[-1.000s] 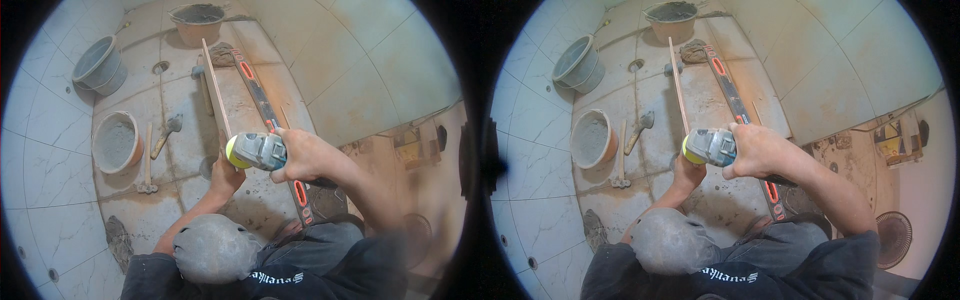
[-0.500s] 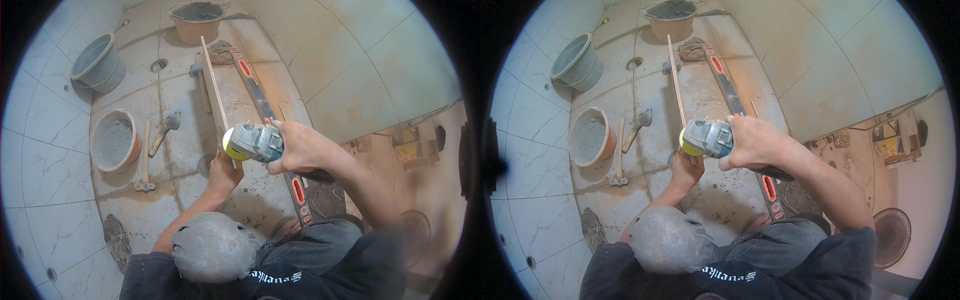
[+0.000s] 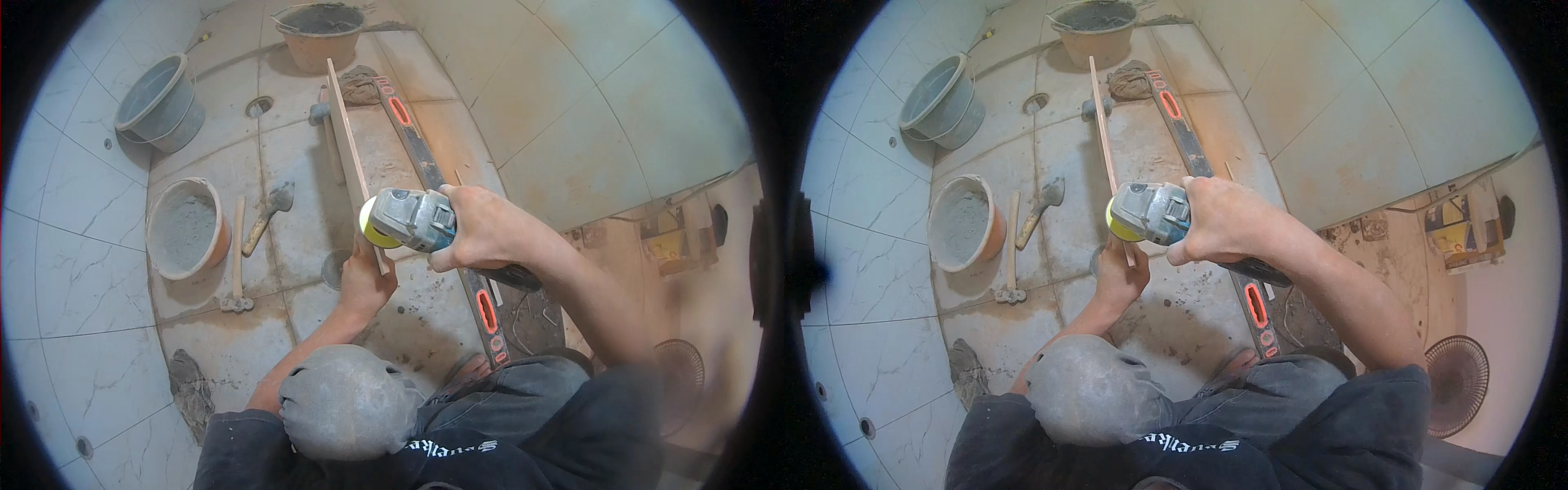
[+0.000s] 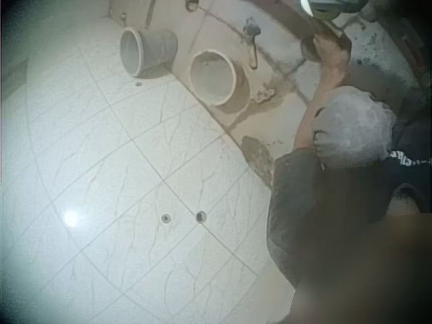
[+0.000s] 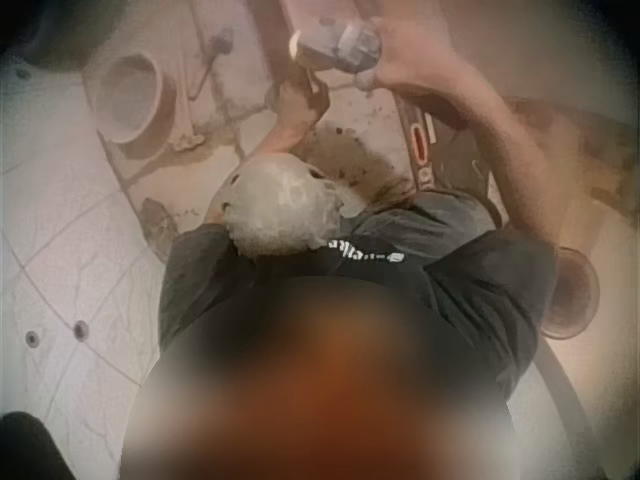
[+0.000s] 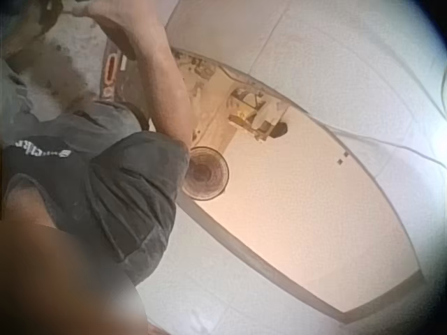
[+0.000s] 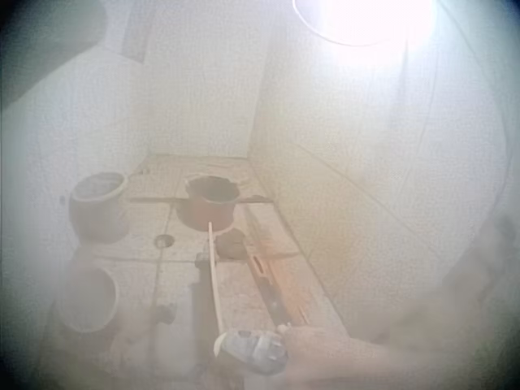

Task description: Using an angle grinder to cut and shape ceramic tiles.

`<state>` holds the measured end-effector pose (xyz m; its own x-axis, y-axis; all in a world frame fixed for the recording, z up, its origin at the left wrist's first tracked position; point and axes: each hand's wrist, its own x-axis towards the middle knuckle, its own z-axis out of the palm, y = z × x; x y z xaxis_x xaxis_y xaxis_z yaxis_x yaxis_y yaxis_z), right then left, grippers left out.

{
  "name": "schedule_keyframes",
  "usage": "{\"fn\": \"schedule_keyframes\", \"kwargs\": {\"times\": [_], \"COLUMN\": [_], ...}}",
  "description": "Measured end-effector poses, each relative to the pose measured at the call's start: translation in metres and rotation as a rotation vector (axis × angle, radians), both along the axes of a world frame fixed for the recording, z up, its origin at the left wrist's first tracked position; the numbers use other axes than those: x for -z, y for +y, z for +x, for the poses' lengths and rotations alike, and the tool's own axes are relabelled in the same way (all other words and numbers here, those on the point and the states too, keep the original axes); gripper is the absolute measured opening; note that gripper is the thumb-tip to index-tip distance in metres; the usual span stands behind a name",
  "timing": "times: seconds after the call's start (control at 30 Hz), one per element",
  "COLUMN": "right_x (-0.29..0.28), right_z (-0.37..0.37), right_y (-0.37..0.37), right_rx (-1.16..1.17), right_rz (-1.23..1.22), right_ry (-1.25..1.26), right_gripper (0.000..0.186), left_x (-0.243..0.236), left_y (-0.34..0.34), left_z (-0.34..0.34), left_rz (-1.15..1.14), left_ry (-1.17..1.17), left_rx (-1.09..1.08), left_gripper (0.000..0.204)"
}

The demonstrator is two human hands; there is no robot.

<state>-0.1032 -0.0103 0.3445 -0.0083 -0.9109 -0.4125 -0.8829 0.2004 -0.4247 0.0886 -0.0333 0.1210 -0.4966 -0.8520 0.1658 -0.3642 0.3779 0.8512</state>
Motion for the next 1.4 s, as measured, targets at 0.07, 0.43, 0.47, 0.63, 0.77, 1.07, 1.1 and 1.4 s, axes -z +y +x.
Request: {"fn": "schedule_keyframes", "kwargs": {"times": [0.07,0.43,0.47,0.63,0.77,1.07,1.1,1.4], "right_x": [-0.001,-0.008,-0.01,-0.005,-0.007,-0.009,-0.009,-0.002], "right_z": [0.001,0.01,0.01,0.006,0.004,0.009,0.008,0.001], "right_y": [-0.002,0.023,0.019,0.001,-0.004,0.024,0.023,-0.008], "right_rx": [-0.013,-0.013,0.004,0.017,0.03,-0.002,0.0,0.059], "right_rz": [0.025,0.12,0.122,0.045,0.135,0.163,0.163,0.144], "right_ry": [-0.025,0.063,0.044,-0.019,-0.011,0.047,0.048,-0.005], "right_gripper": [0.061,0.068,0.068,0.066,0.067,0.069,0.069,0.062], "left_x": [-0.004,-0.032,-0.03,-0.003,-0.002,-0.017,-0.017,-0.008], "left_y": [0.002,0.004,0.004,0.0,0.0,0.002,0.002,0.003], "left_z": [0.0,-0.002,-0.002,0.003,0.002,-0.003,-0.004,-0.003], "left_rz": [-0.023,0.162,0.148,-0.024,-0.025,-0.013,-0.012,-0.052], "left_ry": [0.057,0.053,0.07,0.023,0.008,0.014,0.004,0.071], "left_rx": [-0.038,-0.036,-0.069,-0.032,0.0,-0.011,-0.022,-0.091], "left_gripper": [0.066,0.048,0.047,0.087,0.089,0.103,0.103,0.032]}}
